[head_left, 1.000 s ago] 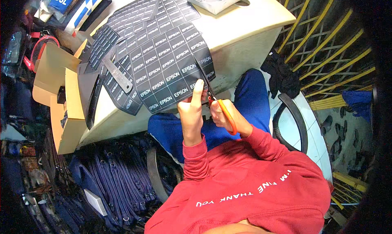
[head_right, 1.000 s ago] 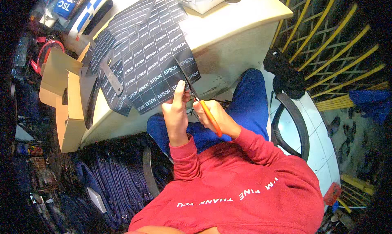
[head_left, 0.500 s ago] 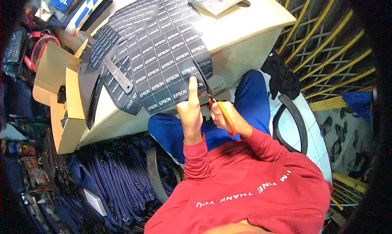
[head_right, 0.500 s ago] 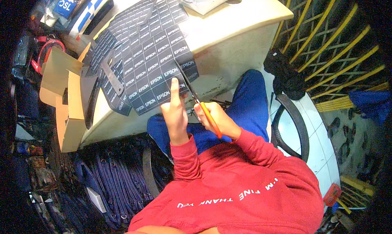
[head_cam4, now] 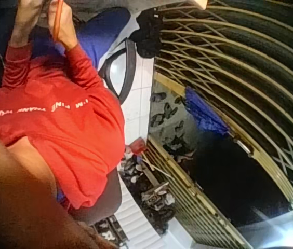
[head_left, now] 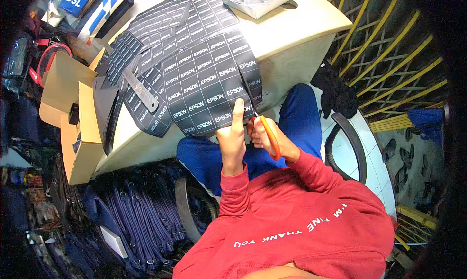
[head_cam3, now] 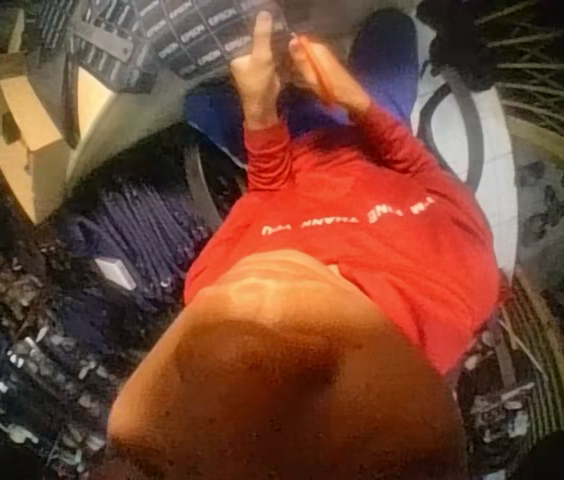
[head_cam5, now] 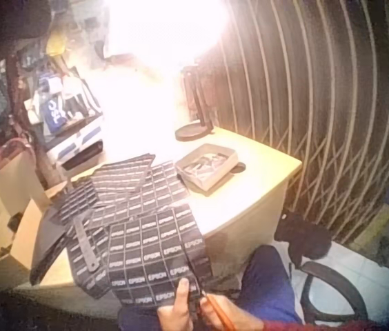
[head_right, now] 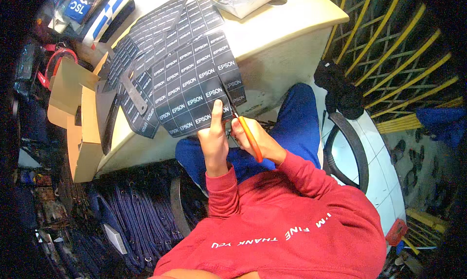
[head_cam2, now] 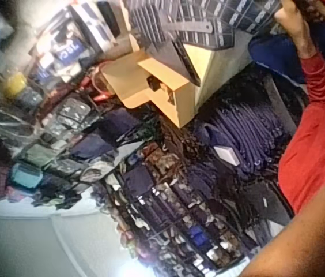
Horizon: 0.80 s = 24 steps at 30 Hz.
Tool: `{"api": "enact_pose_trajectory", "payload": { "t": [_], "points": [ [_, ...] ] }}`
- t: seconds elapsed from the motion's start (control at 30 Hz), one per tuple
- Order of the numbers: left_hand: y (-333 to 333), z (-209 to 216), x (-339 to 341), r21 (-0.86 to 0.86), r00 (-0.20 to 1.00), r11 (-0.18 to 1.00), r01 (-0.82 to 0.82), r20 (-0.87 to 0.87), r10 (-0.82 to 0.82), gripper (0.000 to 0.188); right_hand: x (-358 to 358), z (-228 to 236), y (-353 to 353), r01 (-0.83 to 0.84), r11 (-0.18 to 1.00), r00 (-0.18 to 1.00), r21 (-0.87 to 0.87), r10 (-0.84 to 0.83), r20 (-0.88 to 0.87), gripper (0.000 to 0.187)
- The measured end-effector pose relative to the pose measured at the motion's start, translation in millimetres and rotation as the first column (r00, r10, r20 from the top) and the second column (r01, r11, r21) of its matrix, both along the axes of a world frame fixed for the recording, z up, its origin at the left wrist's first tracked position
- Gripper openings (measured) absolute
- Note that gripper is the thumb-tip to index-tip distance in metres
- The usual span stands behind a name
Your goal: Cutting printed brand labels from a sheet using scissors.
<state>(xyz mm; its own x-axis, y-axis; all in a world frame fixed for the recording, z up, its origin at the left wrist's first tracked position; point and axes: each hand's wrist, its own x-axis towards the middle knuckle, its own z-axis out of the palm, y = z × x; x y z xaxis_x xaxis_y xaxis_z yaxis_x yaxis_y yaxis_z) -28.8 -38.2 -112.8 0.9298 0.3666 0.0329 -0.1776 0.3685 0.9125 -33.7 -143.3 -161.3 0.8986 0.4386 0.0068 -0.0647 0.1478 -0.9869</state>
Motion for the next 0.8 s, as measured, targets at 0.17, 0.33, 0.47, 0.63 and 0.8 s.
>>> {"api": "enact_pose_trajectory", "payload": {
  "t": [0.17, 0.33, 0.47, 0.63, 0.8],
  "points": [
    [0.7, 0.2, -2.0, 0.004, 0.999, 0.999, 0.038, -0.007, -0.038, 0.031, 0.7, 5.7, 0.8, -0.003, 1.0, 1.0, 0.019, 0.003, -0.016, 0.059],
    [-6.2, 2.7, -1.3, 0.042, 0.999, 0.999, -0.03, 0.03, 0.029, 0.021, 0.4, 5.9, 2.3, 0.024, 0.999, 0.999, 0.023, -0.023, -0.032, 0.059],
    [-5.3, 1.4, -2.2, 0.0, 0.999, 1.0, 0.024, 0.023, -0.024, 0.028, 0.0, 7.4, 2.4, 0.037, 0.999, 0.999, 0.005, -0.037, -0.014, 0.059],
    [-2.4, -1.6, -2.6, 0.073, 0.998, 0.995, 0.06, -0.008, -0.06, 0.033, -0.1, 7.2, 1.2, 0.035, 0.999, 0.999, -0.009, -0.035, 0.012, 0.059],
    [-3.8, -2.5, -1.5, -0.015, 0.999, 0.999, 0.04, 0.012, -0.04, 0.031, 0.5, 4.2, 2.1, 0.047, 0.999, 0.999, -0.02, -0.047, 0.015, 0.061]
  ]
}}
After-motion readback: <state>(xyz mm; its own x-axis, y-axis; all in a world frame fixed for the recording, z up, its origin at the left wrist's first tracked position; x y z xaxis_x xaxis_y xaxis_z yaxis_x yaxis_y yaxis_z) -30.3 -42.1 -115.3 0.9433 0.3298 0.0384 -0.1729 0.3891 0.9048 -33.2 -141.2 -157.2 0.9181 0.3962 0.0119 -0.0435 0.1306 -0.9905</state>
